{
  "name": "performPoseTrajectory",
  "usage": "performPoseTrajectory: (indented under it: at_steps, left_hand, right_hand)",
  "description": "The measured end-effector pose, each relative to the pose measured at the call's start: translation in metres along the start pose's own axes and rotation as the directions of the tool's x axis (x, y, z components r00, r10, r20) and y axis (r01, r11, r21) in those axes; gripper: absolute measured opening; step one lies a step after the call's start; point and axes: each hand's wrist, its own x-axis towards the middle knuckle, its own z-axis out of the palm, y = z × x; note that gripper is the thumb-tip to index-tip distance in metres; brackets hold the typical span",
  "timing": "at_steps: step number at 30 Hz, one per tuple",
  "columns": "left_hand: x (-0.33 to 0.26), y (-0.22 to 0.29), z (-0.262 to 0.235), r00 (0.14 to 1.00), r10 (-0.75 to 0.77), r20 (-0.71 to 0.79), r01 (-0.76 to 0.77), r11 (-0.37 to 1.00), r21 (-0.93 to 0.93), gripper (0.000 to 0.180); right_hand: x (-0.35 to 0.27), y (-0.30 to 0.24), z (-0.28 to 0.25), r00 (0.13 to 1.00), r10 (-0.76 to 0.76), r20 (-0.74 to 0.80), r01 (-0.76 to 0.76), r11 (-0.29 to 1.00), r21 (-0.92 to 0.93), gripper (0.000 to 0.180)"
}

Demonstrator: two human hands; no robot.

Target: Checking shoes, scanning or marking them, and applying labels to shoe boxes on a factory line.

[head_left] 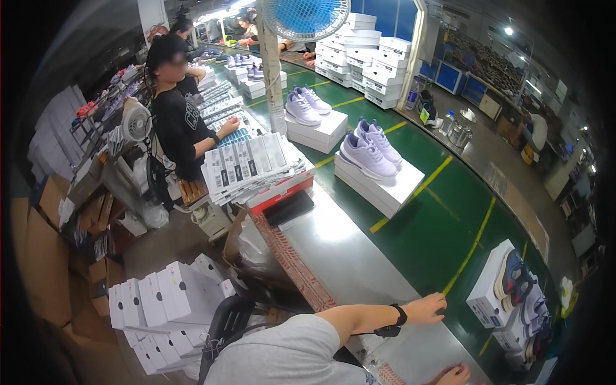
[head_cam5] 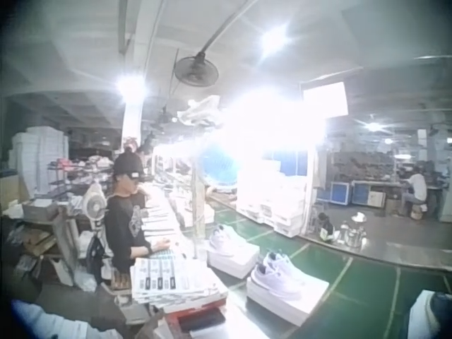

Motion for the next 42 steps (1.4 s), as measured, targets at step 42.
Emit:
performPoseTrajectory:
  at_steps: [42]
  left_hand:
    - [0.007,0.019,-0.015,0.999,0.032,0.037,-0.031,0.999,-0.011,0.013]
  right_hand:
    - [0.033,0.022,0.027,0.957,0.290,-0.026,-0.291,0.955,-0.058,0.015]
